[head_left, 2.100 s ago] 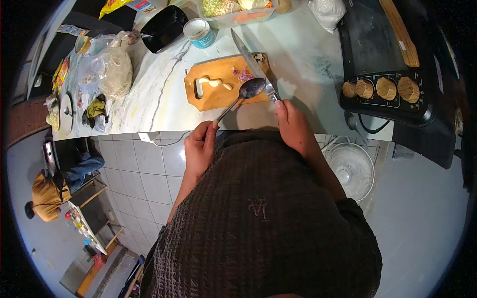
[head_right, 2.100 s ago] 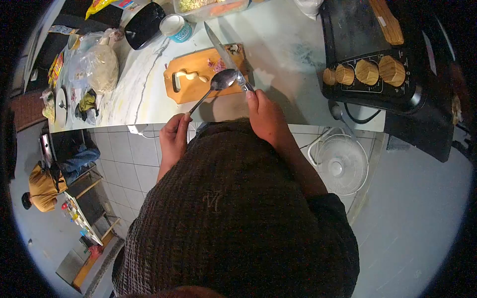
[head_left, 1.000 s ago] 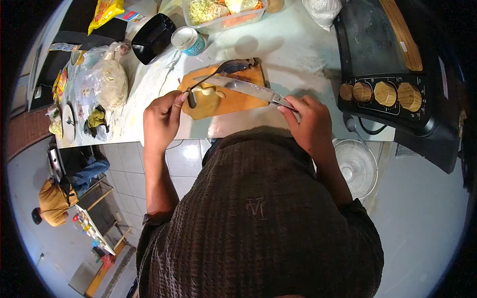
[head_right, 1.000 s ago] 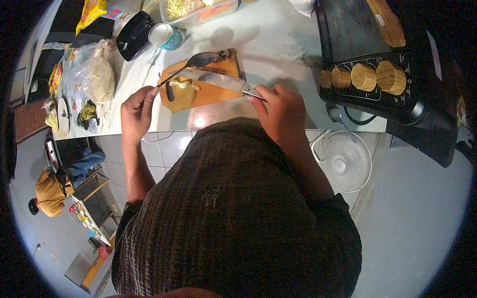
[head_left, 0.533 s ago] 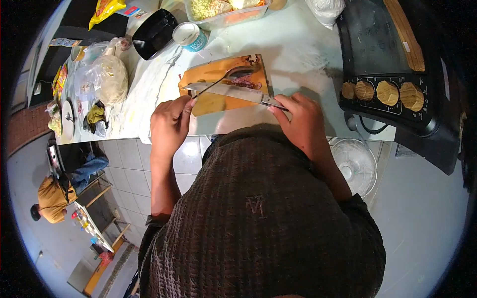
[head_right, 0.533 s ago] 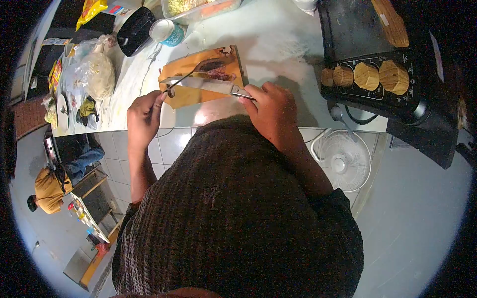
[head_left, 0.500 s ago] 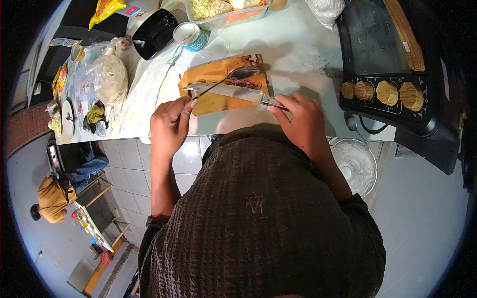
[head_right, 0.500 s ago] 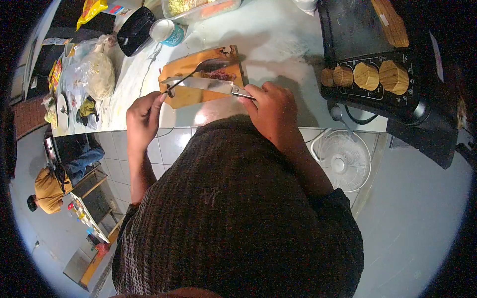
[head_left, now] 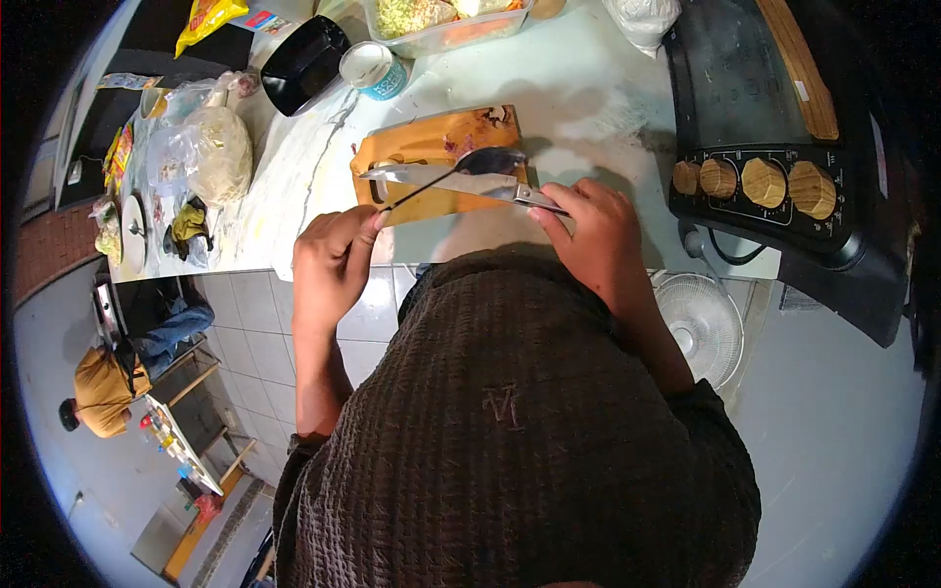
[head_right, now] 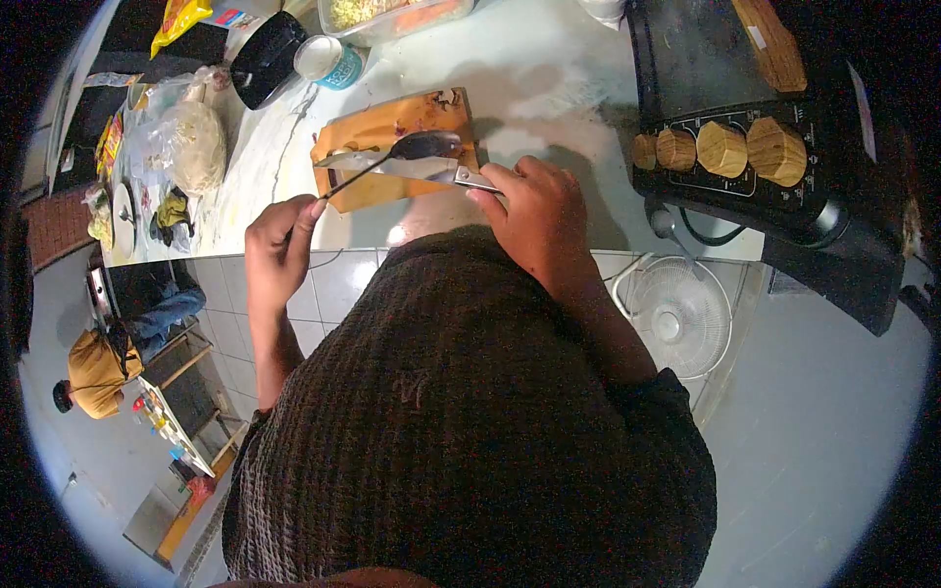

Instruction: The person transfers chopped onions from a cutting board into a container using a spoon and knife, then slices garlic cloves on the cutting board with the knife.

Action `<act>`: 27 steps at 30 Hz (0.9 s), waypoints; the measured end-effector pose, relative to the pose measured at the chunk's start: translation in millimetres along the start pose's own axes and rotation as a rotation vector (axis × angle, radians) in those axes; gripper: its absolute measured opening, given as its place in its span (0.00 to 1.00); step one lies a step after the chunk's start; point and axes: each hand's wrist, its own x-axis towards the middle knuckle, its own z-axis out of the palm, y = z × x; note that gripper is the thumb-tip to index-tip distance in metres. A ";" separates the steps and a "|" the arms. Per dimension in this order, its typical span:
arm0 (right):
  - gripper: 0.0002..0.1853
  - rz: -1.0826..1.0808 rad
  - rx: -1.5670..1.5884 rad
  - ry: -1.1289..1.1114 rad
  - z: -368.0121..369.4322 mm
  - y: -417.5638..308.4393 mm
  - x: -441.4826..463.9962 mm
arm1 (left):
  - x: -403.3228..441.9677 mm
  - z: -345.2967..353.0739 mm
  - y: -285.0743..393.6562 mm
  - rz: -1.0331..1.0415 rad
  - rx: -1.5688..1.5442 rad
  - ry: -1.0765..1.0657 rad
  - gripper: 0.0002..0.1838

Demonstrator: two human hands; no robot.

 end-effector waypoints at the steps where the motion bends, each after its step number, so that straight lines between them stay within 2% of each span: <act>1: 0.15 0.002 0.002 0.013 -0.8 0.3 -0.3 | -1.2 -0.6 0.2 0.011 -0.057 -0.012 0.07; 7: 0.14 0.009 -0.001 0.014 -6.3 0.8 -3.4 | 2.3 7.0 -7.3 -0.042 0.183 0.006 0.07; 10: 0.13 0.011 -0.006 0.028 -9.3 1.8 -3.3 | 0.4 3.3 -2.2 -0.073 0.020 0.031 0.06; 14: 0.13 0.016 -0.053 -0.004 -15.0 1.6 -3.9 | -3.8 3.7 -6.2 -0.018 0.015 -0.043 0.06; 17: 0.13 0.001 -0.071 -0.025 -15.3 2.3 -5.9 | 3.7 9.4 -4.1 -0.014 0.291 -0.053 0.06; 18: 0.13 0.002 -0.070 -0.026 -15.8 2.7 -7.5 | 2.6 11.2 -4.0 -0.014 0.291 -0.055 0.06; 20: 0.13 0.074 -0.001 -0.053 -18.3 3.4 -10.7 | 1.9 15.0 -4.9 -0.223 0.104 0.074 0.08; 21: 0.13 0.076 -0.002 -0.051 -19.7 4.4 -12.7 | 1.0 11.2 -3.0 -0.342 0.007 0.057 0.11; 23: 0.13 0.203 0.103 -0.116 -21.6 8.5 -16.8 | -3.6 12.8 -13.4 -0.348 -0.112 0.130 0.13; 25: 0.13 0.234 0.171 -0.083 -17.4 14.9 -21.1 | -8.2 11.1 -25.4 -0.392 -0.269 0.219 0.16; 27: 0.13 0.267 0.240 -0.053 -15.1 18.6 -25.3 | -10.9 6.0 -26.8 -0.451 -0.218 0.203 0.16</act>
